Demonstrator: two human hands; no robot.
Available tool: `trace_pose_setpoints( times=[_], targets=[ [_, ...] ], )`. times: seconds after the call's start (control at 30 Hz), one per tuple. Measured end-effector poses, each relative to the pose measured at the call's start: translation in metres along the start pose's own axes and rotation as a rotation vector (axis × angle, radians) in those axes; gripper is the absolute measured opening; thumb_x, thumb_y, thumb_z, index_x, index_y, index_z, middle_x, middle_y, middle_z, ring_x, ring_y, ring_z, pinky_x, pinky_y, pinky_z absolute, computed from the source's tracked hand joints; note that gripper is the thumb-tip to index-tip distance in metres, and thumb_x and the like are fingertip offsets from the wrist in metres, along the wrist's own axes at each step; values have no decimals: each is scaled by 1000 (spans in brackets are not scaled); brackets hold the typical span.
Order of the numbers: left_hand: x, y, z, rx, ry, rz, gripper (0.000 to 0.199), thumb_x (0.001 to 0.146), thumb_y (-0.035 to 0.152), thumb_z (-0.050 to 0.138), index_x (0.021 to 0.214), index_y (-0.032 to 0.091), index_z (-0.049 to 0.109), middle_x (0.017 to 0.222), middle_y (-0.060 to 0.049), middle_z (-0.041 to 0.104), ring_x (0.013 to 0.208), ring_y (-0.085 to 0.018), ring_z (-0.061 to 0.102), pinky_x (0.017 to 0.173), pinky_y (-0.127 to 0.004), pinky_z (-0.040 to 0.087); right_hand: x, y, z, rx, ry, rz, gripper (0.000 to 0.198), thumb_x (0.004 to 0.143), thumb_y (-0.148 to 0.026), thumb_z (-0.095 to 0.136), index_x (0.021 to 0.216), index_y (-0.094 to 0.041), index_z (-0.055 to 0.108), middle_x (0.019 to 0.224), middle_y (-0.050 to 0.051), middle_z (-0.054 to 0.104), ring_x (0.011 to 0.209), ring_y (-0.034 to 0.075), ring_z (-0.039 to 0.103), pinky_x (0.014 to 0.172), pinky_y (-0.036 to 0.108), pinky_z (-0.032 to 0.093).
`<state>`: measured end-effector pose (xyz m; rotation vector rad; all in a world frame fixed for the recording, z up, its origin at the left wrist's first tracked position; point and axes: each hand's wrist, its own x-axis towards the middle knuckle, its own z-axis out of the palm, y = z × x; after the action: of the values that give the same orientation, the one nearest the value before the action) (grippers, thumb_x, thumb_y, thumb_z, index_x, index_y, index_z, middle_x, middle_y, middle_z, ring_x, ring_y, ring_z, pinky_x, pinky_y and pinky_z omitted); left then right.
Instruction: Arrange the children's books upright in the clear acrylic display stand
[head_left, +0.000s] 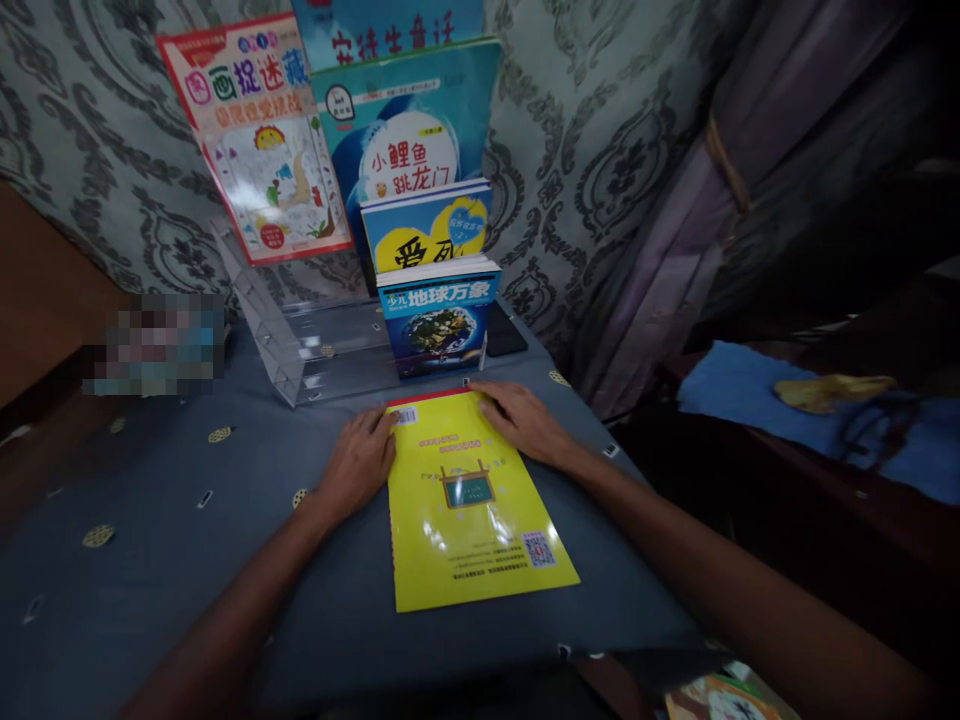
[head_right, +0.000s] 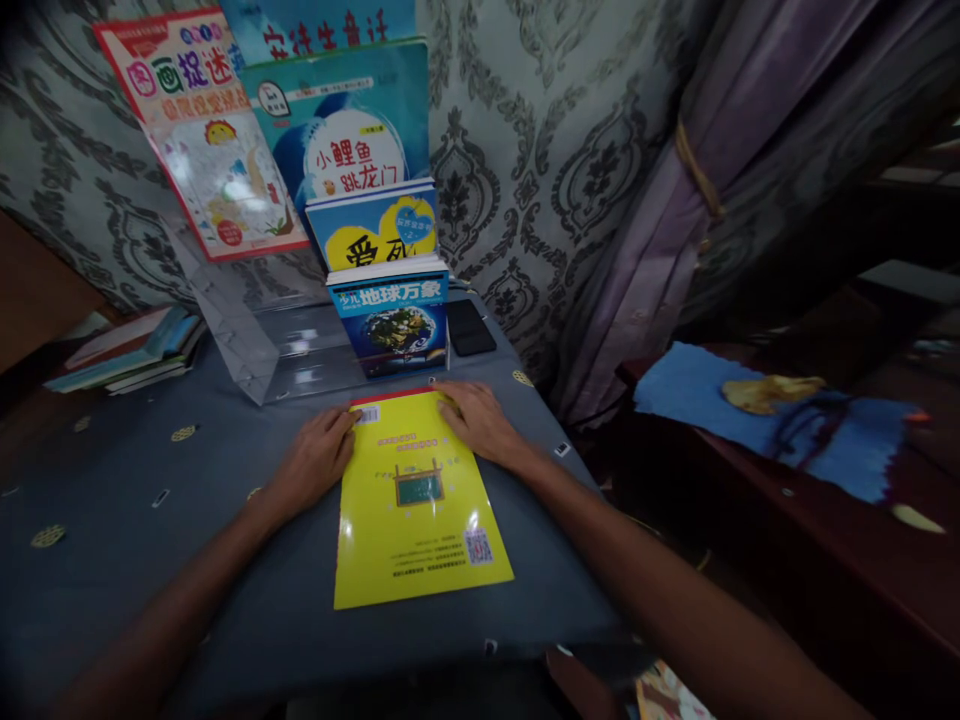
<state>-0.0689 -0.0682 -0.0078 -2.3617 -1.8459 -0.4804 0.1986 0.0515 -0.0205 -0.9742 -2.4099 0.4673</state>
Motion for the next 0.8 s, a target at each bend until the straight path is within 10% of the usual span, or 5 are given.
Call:
trace_pose_setpoints(
  times=[0.3,0.8],
  targets=[
    [28,19,-18,152,-146,10,21,99,22,46,107,16,64,113,-15,68,109,-31,62,96,-49,50,9,24,-10,331,73,55,50,104,-43,33,147,-25,49,126,7,75,126,27,64,112,52,46],
    [86,69,31,-129,-217,346,48,106,31,31,146,16,51,153,-16,53,143,-26,47,118,-52,33,9,22,-13,363,50,56,44,105,-36,35,141,-21,56,128,9,73,122,23,66,109,46,49]
  ],
)
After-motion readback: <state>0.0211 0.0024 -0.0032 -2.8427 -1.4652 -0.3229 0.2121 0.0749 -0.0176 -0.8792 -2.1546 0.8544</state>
